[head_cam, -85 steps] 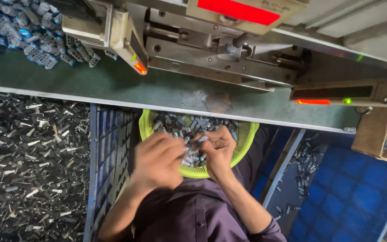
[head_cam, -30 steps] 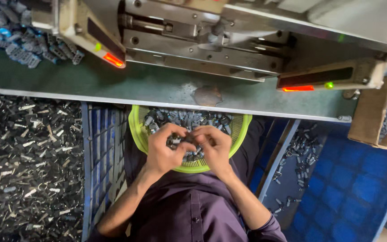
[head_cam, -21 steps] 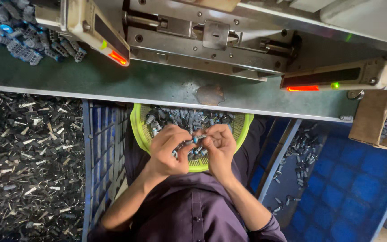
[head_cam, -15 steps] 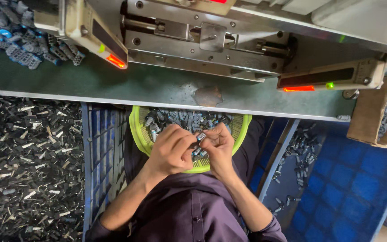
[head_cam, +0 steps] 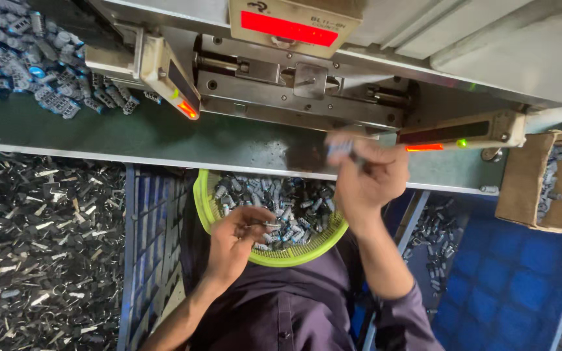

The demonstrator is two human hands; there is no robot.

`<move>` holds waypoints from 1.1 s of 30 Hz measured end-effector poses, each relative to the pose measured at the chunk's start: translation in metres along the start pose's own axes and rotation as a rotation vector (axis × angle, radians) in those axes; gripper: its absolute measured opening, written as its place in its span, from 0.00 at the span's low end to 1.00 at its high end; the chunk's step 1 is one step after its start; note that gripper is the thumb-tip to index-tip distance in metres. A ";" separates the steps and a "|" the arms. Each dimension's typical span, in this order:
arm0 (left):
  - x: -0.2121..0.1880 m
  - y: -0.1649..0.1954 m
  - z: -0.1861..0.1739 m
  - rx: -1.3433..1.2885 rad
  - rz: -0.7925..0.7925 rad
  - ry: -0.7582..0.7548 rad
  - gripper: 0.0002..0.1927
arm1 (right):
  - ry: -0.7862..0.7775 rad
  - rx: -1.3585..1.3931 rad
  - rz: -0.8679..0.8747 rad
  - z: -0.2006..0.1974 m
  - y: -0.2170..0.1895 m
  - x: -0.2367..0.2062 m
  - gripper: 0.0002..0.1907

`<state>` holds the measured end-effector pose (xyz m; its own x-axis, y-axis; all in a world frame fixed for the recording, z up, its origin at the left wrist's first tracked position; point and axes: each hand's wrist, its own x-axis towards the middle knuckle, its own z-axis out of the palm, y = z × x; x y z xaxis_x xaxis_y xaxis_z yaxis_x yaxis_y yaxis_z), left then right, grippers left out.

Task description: The person repeatedly picks small cylindrical components from a green basket, inserts them into a machine slot, and places the processed parts into a blue bin. The task continues throughout the clip with consistent hand movements and no visible change in the final state of the parts.

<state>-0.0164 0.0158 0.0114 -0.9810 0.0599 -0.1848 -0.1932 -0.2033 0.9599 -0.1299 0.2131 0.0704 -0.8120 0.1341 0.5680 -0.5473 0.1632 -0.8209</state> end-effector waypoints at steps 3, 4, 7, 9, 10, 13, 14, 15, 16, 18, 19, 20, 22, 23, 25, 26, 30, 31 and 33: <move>-0.007 -0.019 0.001 -0.316 0.102 -0.110 0.21 | -0.125 -0.551 -0.327 0.013 0.010 0.051 0.14; -0.009 -0.024 0.001 -0.390 0.194 -0.143 0.27 | -0.139 -0.485 -0.252 0.021 0.017 0.061 0.11; -0.014 -0.033 -0.002 -0.202 0.143 -0.127 0.32 | -0.210 -0.541 -0.210 0.033 0.026 0.079 0.10; -0.014 -0.034 -0.003 -0.187 0.120 -0.116 0.31 | -0.291 -0.609 -0.210 0.032 0.019 0.083 0.09; -0.013 -0.033 -0.005 -0.176 0.113 -0.119 0.30 | -0.328 -0.619 -0.204 0.028 0.011 0.082 0.09; -0.009 -0.023 -0.008 -0.192 0.128 -0.154 0.29 | -0.339 -0.768 -0.380 0.012 -0.019 0.068 0.12; -0.005 -0.019 -0.010 -0.173 0.183 -0.145 0.28 | -0.329 -0.835 -0.475 0.006 -0.031 0.055 0.15; -0.002 -0.013 -0.012 -0.156 0.235 -0.128 0.28 | -0.348 -0.661 -0.364 0.006 -0.037 0.037 0.13; -0.001 -0.007 -0.013 -0.142 0.278 -0.099 0.27 | -0.377 -0.481 -0.245 0.006 -0.040 0.016 0.11; 0.000 0.004 -0.013 -0.169 0.220 -0.111 0.21 | -0.591 -0.224 0.086 0.009 -0.033 -0.028 0.18; 0.000 0.010 -0.013 -0.179 0.190 -0.128 0.19 | -0.582 -0.114 0.288 0.013 -0.026 -0.052 0.13; 0.001 0.014 -0.011 -0.165 0.213 -0.101 0.14 | -0.563 -0.007 0.488 0.016 -0.018 -0.075 0.07; 0.003 0.019 -0.001 -0.139 0.262 -0.052 0.11 | -0.323 0.137 0.588 0.013 -0.007 -0.113 0.06; 0.003 0.022 0.001 -0.082 0.257 -0.032 0.09 | -0.200 0.206 0.643 0.011 -0.003 -0.129 0.07; 0.008 0.024 0.006 0.030 0.267 -0.017 0.07 | -0.113 0.312 0.596 0.006 0.004 -0.147 0.13; 0.011 0.025 0.008 0.122 0.270 -0.043 0.06 | -0.067 0.363 0.563 0.003 0.005 -0.151 0.17; 0.016 0.029 0.011 0.411 0.342 -0.069 0.06 | 0.021 0.348 0.717 -0.006 0.006 -0.147 0.14; 0.017 0.030 0.011 0.467 0.380 -0.053 0.07 | -0.013 0.324 0.674 -0.007 0.006 -0.144 0.13; 0.021 0.031 0.011 0.606 0.688 0.017 0.11 | -0.044 0.370 0.654 -0.005 0.009 -0.140 0.13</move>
<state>-0.0432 0.0215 0.0395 -0.8769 0.0995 0.4703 0.4725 0.3587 0.8051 -0.0201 0.2005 -0.0159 -0.9979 0.0506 -0.0392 0.0237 -0.2764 -0.9608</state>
